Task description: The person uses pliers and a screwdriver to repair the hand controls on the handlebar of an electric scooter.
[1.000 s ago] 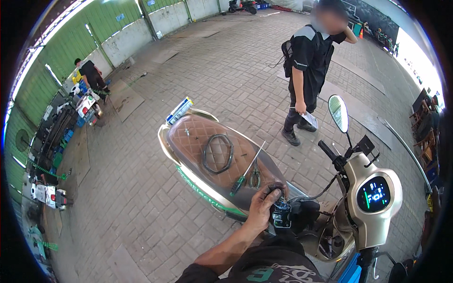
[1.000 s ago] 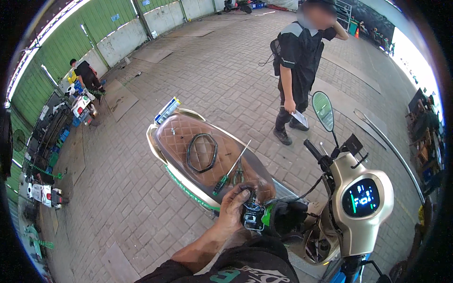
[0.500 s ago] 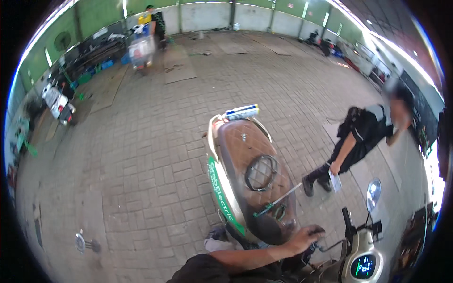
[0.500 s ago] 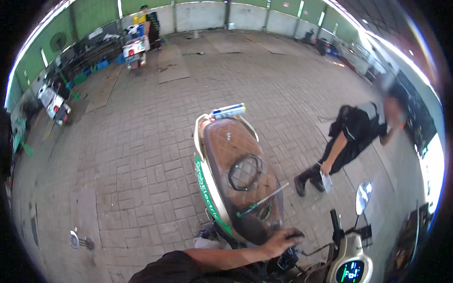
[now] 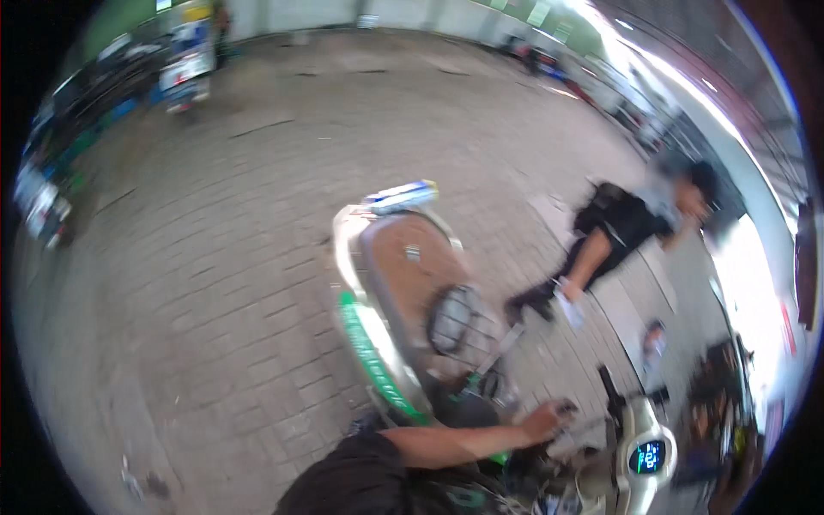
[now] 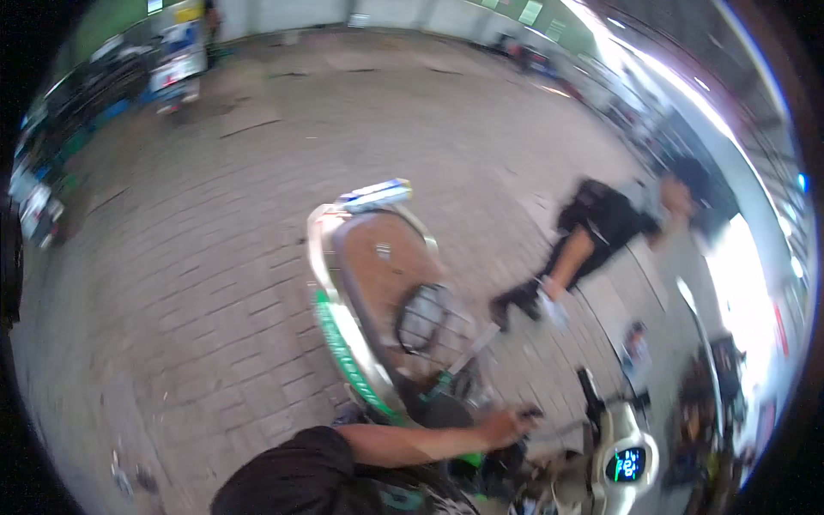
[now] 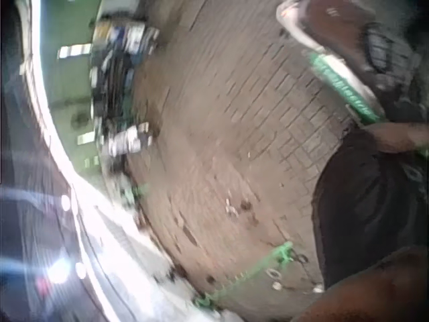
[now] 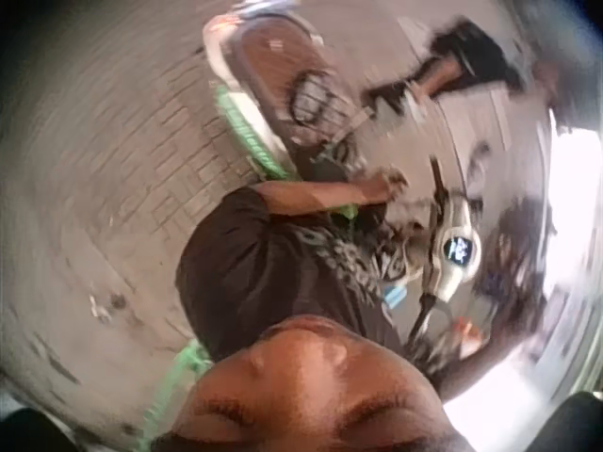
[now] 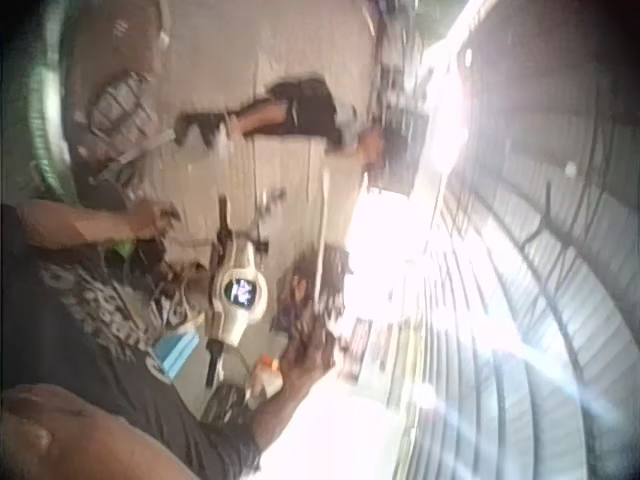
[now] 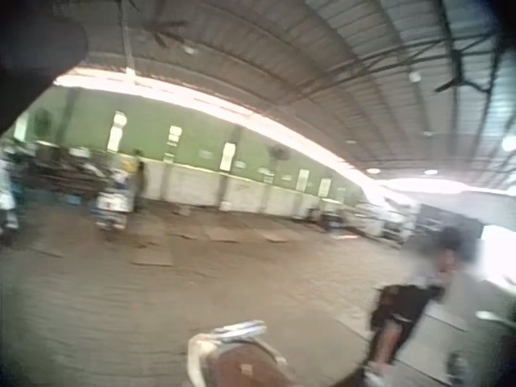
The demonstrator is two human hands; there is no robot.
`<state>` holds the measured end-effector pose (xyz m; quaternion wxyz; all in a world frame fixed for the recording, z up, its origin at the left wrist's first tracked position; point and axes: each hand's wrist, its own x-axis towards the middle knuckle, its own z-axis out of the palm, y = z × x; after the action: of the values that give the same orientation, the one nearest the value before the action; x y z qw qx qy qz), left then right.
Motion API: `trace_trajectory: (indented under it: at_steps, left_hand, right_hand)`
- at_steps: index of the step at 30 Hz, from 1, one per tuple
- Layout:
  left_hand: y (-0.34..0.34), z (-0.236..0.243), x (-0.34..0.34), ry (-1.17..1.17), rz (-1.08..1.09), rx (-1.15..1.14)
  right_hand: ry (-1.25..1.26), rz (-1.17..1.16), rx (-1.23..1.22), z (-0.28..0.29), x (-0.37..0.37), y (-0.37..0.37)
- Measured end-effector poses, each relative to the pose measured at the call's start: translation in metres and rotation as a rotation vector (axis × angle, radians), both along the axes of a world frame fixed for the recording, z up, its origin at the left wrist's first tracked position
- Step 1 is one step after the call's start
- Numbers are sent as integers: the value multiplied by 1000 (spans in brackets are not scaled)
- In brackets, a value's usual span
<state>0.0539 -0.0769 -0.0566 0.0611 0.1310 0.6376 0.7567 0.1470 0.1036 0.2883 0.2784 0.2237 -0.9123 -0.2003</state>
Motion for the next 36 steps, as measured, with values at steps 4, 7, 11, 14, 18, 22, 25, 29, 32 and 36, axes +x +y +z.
trace_trajectory:
  at_steps: [4,7,11,14,18,22,25,29,32,36]
  left_hand:
    - [4,-48,-24,720,208,-258]
    - [6,-31,-18,354,106,-126]
    - [14,-10,-14,-517,-137,639]
    - [33,16,2,-537,-176,699]
    - [55,-4,12,-552,-108,673]
    - [66,-2,21,-510,-118,679]
    - [70,-4,27,-557,-79,667]
    - [93,21,43,-578,52,605]
    - [82,3,33,-428,27,558]
    - [79,22,42,-522,32,610]
  right_hand:
    - [75,-158,-10,-3,42,23]
    - [185,-151,-165,-20,50,44]
    - [263,-281,-323,-14,80,69]
    - [398,-387,-445,-22,126,113]
    - [501,-470,-636,-43,181,164]
    - [590,-507,-878,-77,221,187]
    - [610,-214,-1330,-129,212,188]
    - [347,-175,-1674,-193,186,178]
    - [214,-188,-1790,-215,164,170]
    - [-31,-187,-1779,-239,161,161]
